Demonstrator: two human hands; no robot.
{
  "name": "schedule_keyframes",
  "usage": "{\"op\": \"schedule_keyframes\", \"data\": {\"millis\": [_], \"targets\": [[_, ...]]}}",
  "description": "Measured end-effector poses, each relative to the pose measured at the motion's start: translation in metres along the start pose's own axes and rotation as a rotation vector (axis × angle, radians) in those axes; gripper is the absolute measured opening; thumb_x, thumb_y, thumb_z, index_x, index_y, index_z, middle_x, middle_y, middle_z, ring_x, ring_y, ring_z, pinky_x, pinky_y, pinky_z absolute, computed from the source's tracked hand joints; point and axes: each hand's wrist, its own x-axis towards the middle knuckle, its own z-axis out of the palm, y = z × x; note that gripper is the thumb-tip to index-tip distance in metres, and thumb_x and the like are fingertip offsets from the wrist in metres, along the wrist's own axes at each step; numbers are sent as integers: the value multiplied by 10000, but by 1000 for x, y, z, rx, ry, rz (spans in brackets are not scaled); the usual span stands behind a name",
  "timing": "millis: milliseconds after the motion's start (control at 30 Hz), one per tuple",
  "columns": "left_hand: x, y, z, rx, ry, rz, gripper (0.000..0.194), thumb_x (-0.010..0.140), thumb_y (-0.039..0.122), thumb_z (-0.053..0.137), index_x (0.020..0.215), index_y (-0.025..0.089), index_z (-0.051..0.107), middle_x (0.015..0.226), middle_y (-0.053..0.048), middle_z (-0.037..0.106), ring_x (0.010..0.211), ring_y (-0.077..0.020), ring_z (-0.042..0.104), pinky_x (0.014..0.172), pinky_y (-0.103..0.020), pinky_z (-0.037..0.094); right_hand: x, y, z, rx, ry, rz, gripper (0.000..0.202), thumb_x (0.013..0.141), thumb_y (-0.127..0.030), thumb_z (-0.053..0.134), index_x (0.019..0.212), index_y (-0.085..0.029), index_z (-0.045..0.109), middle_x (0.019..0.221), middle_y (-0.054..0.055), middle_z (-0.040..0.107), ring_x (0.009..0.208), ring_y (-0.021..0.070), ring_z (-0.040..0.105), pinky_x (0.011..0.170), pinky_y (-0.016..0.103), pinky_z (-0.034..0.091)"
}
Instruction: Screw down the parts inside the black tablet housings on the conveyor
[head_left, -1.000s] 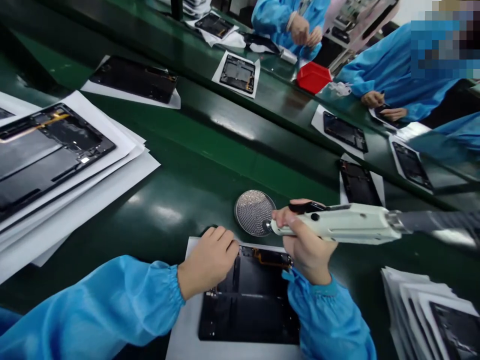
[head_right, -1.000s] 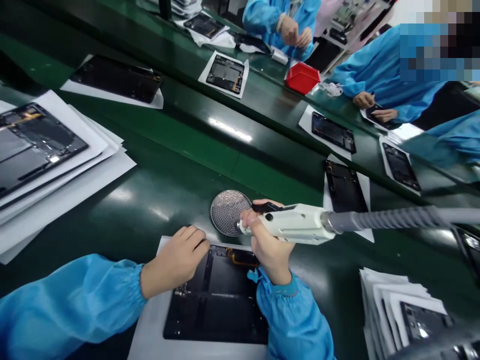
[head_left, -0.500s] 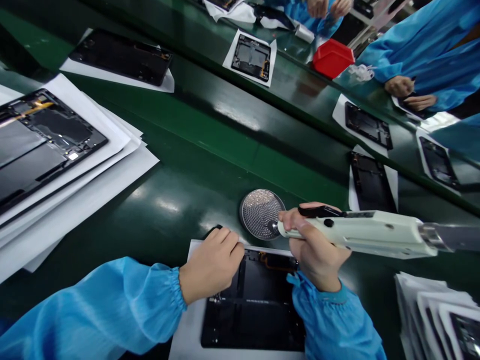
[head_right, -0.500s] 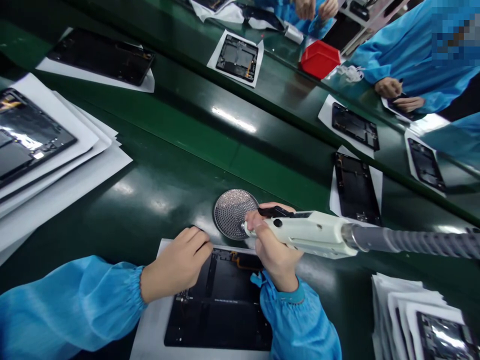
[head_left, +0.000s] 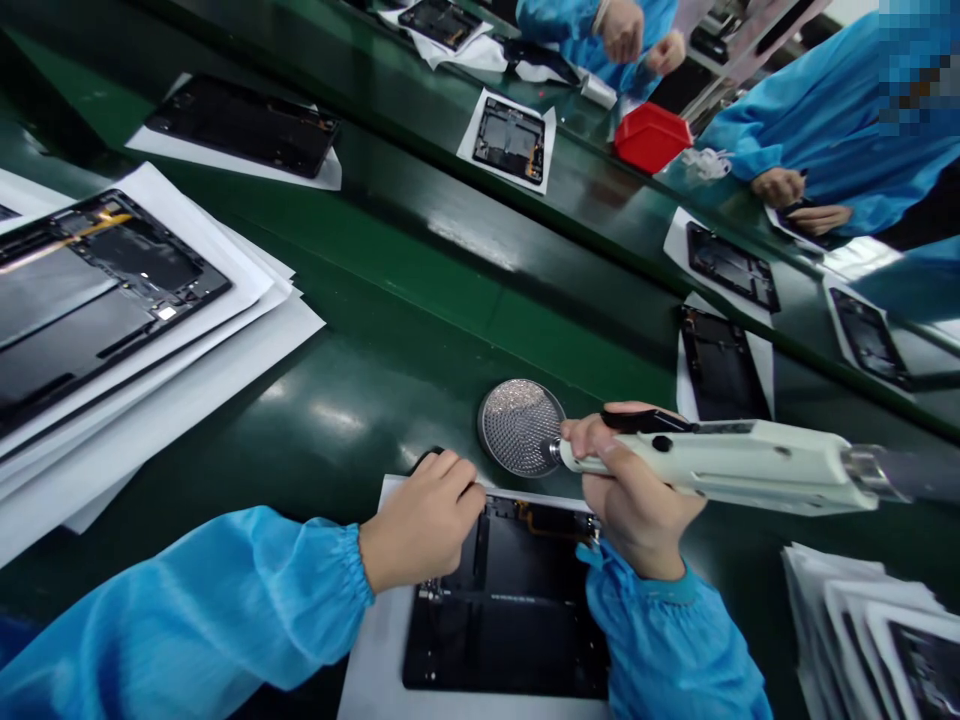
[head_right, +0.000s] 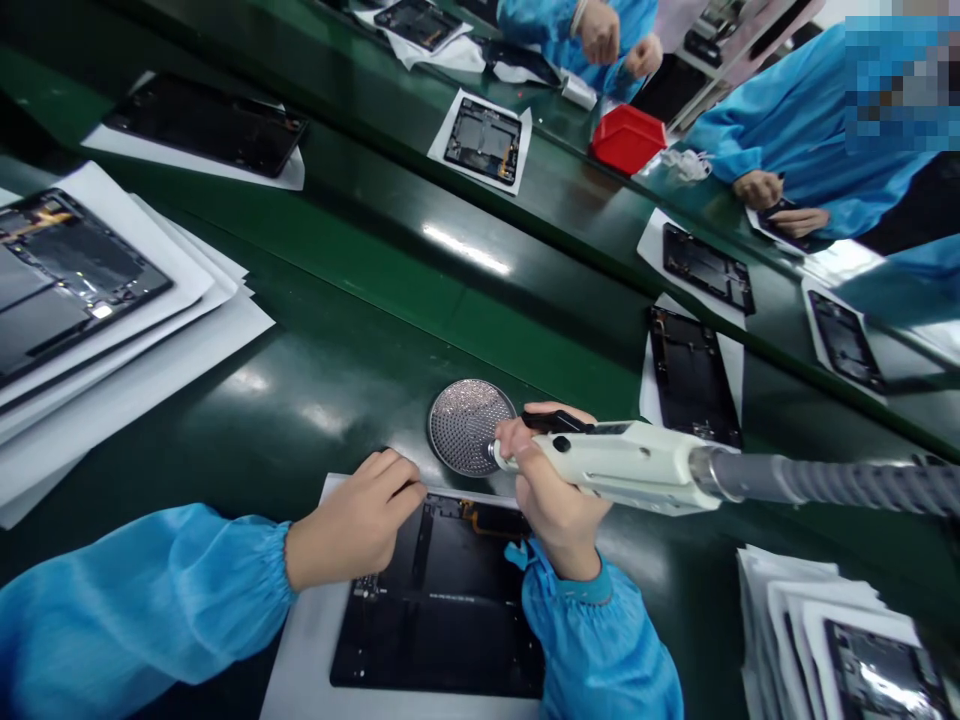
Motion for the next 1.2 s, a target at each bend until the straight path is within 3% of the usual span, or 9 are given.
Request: {"op": "schedule_keyframes", "data": {"millis": [200,400,500,667,800,1200], "targets": [[0,-4,-1,-47,1,46,314,769,-40,433,983,87,625,1007,-130,543,916,-244,444,776,-388,474,2,-7,-1,15,10,11,187,745,-160,697,918,-190,631,539,-47,560,530,143,539,659,394,513],[0,-10,-9,-98,41,108,351,786,-42,433,1030,94,644,1073,-143,563,998,-256,476,858,-395,499,-15,-34,-2,26,-8,43,235,762,-171,697,990,-209,655,581,-34,574,581,152,554,720,408,511],[3,-5,-13,-214,105,41,317,784,-6,443,1008,80,650,1037,-142,587,953,-244,510,857,-398,507,-30,-45,2,38,-53,52,224,783,-174,688,1001,-223,679,589,-24,583,580,153,548,688,402,515],[7,12,-16,-404,186,-55,188,917,188,500,948,100,664,948,-104,640,875,-214,575,842,-384,512,-46,-57,12,64,-181,131,247,828,-179,678,1058,-268,676,612,-34,569,613,151,549,695,392,507],[8,14,-15,-456,156,-62,174,912,240,570,910,106,681,899,-89,662,858,-209,600,823,-370,513,-49,-62,20,83,-243,166,229,845,-179,684,1055,-272,679,640,-33,574,617,136,550,703,376,504],[8,13,-15,-454,57,-48,132,927,188,589,852,131,682,852,-56,669,842,-183,614,813,-336,516,-50,-58,21,86,-259,166,224,843,-186,687,1050,-272,677,629,-31,565,601,139,535,687,388,500]]}}
